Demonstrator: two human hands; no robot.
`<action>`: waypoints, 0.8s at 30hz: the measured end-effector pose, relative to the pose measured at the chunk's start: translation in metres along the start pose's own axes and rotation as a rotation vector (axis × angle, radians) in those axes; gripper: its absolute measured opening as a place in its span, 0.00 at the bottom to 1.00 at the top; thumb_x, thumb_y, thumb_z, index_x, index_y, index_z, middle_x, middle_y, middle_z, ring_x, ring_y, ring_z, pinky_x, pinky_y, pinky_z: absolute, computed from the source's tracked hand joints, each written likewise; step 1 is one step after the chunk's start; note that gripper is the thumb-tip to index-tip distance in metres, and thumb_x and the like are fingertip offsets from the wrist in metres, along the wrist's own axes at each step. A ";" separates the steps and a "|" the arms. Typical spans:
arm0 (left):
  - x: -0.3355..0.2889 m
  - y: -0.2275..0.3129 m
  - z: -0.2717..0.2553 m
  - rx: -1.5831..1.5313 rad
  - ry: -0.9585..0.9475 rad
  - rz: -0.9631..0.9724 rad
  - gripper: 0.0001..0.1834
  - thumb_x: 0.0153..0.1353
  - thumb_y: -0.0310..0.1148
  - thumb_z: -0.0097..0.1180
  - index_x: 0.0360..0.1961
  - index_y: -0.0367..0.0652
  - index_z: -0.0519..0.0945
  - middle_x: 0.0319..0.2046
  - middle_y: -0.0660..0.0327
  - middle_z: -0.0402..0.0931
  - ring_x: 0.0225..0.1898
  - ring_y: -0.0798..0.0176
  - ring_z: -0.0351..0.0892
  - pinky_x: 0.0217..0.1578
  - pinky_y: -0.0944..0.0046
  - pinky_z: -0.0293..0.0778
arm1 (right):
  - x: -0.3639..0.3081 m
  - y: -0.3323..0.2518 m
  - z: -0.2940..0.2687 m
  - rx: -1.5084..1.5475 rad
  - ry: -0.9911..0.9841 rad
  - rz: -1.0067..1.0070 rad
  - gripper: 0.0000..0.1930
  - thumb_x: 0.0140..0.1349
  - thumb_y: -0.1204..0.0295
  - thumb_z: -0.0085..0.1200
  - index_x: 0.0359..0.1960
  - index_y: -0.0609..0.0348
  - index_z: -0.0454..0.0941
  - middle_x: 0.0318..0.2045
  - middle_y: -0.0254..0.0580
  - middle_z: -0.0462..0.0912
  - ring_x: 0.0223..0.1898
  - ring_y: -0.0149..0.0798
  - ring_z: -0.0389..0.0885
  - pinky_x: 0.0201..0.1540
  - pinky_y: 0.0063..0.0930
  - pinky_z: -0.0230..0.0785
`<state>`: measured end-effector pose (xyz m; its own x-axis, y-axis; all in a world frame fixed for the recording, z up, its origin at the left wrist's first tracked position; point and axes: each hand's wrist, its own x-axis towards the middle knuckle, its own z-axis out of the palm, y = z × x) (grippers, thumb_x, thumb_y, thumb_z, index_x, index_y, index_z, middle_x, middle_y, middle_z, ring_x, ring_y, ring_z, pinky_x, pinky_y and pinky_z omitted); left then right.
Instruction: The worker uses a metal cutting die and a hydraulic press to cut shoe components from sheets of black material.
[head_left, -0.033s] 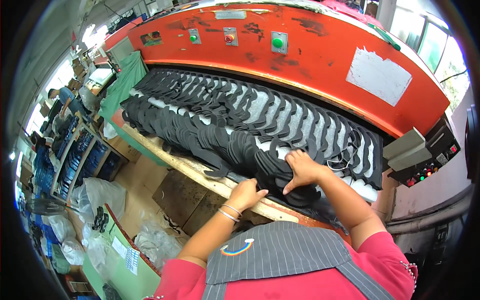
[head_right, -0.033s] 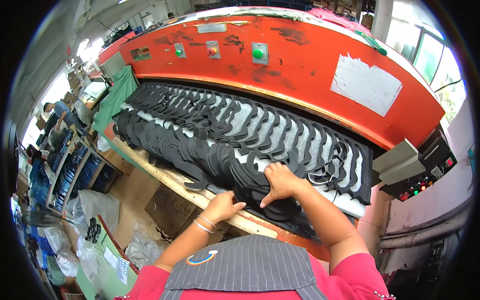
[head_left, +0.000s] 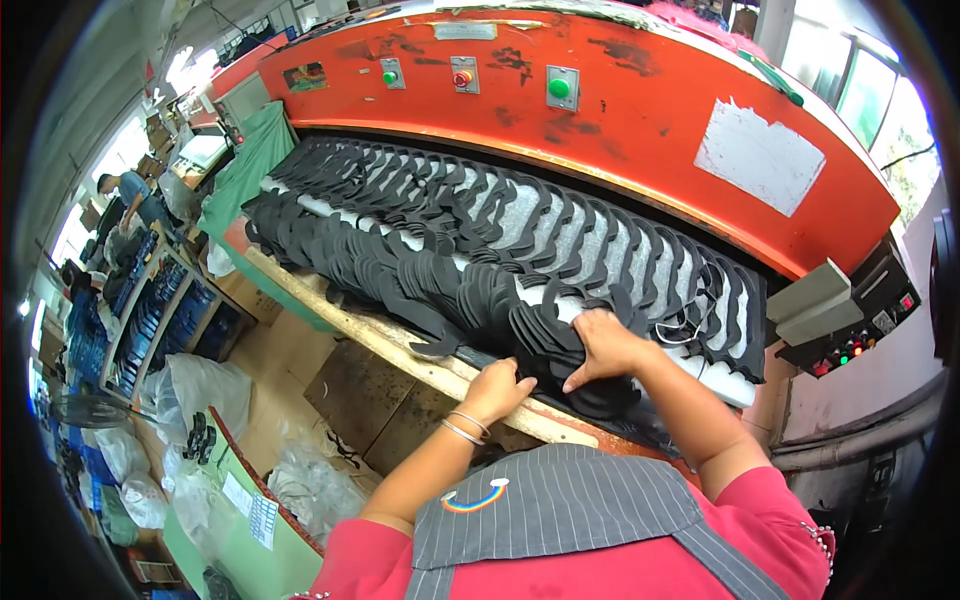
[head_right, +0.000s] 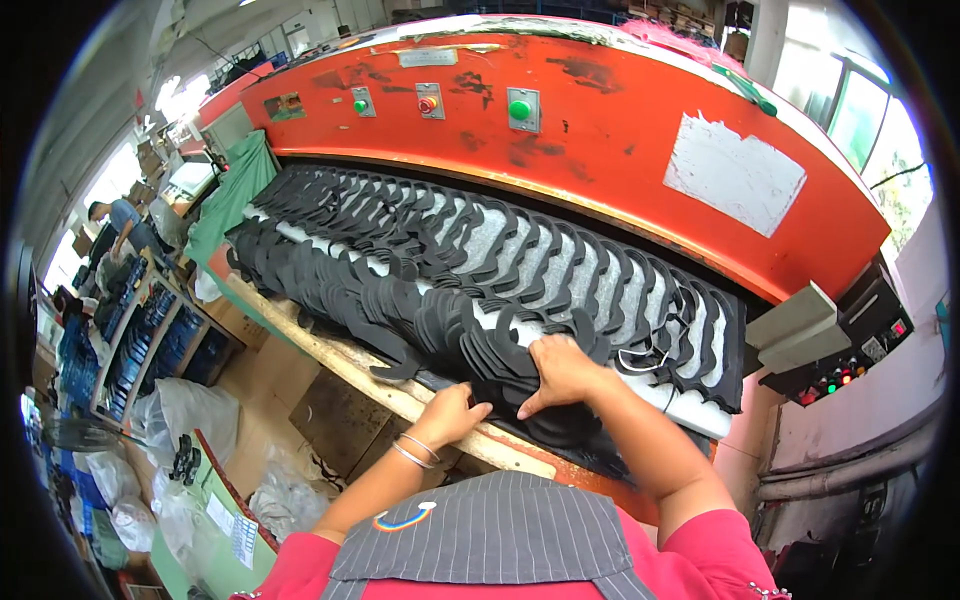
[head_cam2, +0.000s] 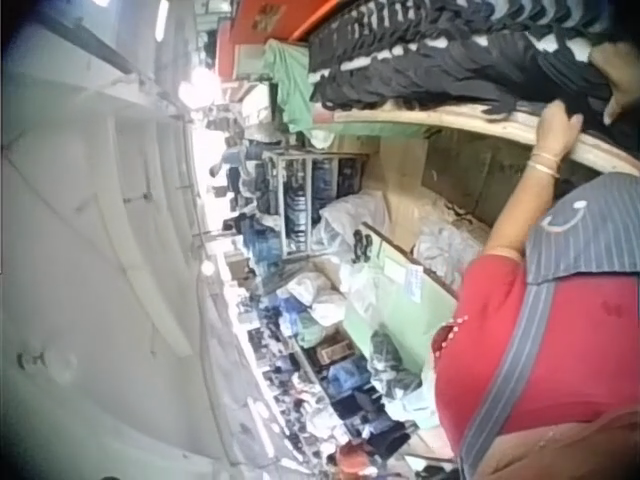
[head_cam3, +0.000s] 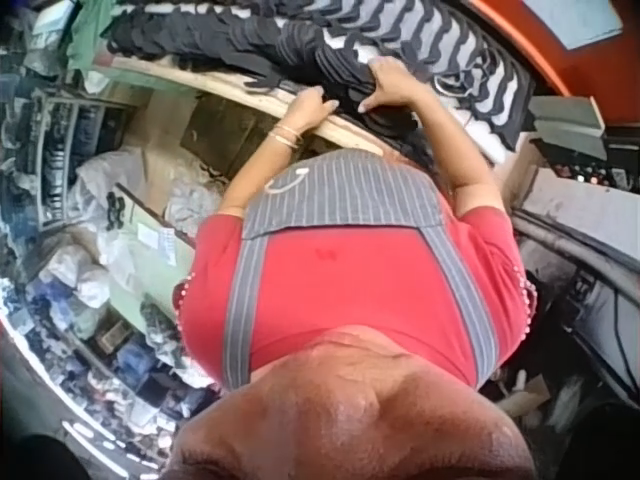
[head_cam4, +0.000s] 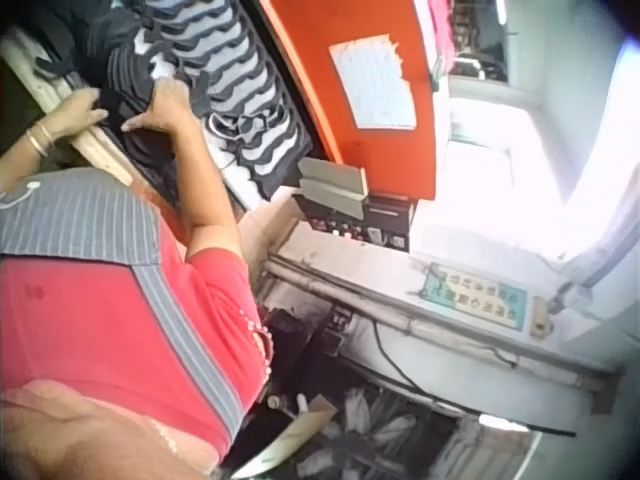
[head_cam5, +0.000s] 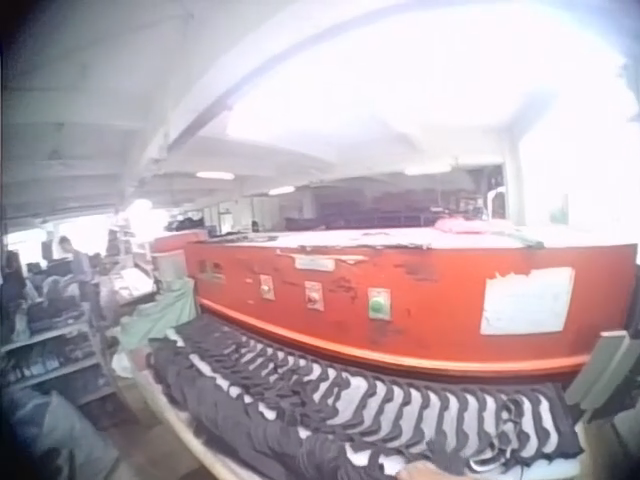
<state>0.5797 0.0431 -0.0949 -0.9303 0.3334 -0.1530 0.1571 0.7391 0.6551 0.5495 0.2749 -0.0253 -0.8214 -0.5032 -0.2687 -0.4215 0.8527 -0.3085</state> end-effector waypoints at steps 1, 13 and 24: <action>-0.002 0.005 0.001 -0.038 0.068 0.031 0.20 0.55 0.43 0.62 0.33 0.32 0.77 0.30 0.45 0.80 0.33 0.46 0.81 0.35 0.55 0.73 | -0.002 -0.001 0.007 0.063 0.097 -0.012 0.50 0.31 0.40 0.71 0.44 0.75 0.69 0.45 0.65 0.75 0.50 0.60 0.73 0.55 0.44 0.63; 0.049 -0.041 -0.050 -0.679 0.586 -0.012 0.11 0.55 0.31 0.64 0.35 0.34 0.81 0.27 0.57 0.81 0.31 0.64 0.79 0.36 0.64 0.74 | 0.101 -0.014 -0.007 0.543 0.234 0.137 0.57 0.32 0.45 0.75 0.57 0.79 0.62 0.55 0.68 0.69 0.59 0.54 0.68 0.62 0.36 0.61; 0.120 -0.099 -0.081 -0.973 0.605 -0.201 0.37 0.55 0.37 0.66 0.61 0.30 0.64 0.51 0.45 0.73 0.48 0.58 0.75 0.50 0.63 0.71 | 0.112 -0.038 -0.002 0.664 0.122 0.246 0.63 0.33 0.46 0.74 0.63 0.78 0.52 0.62 0.68 0.63 0.66 0.55 0.61 0.67 0.36 0.52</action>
<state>0.4258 -0.0371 -0.1183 -0.9571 -0.2668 -0.1125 -0.0881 -0.1019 0.9909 0.4724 0.1861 -0.0416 -0.9159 -0.2547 -0.3101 0.0725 0.6549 -0.7523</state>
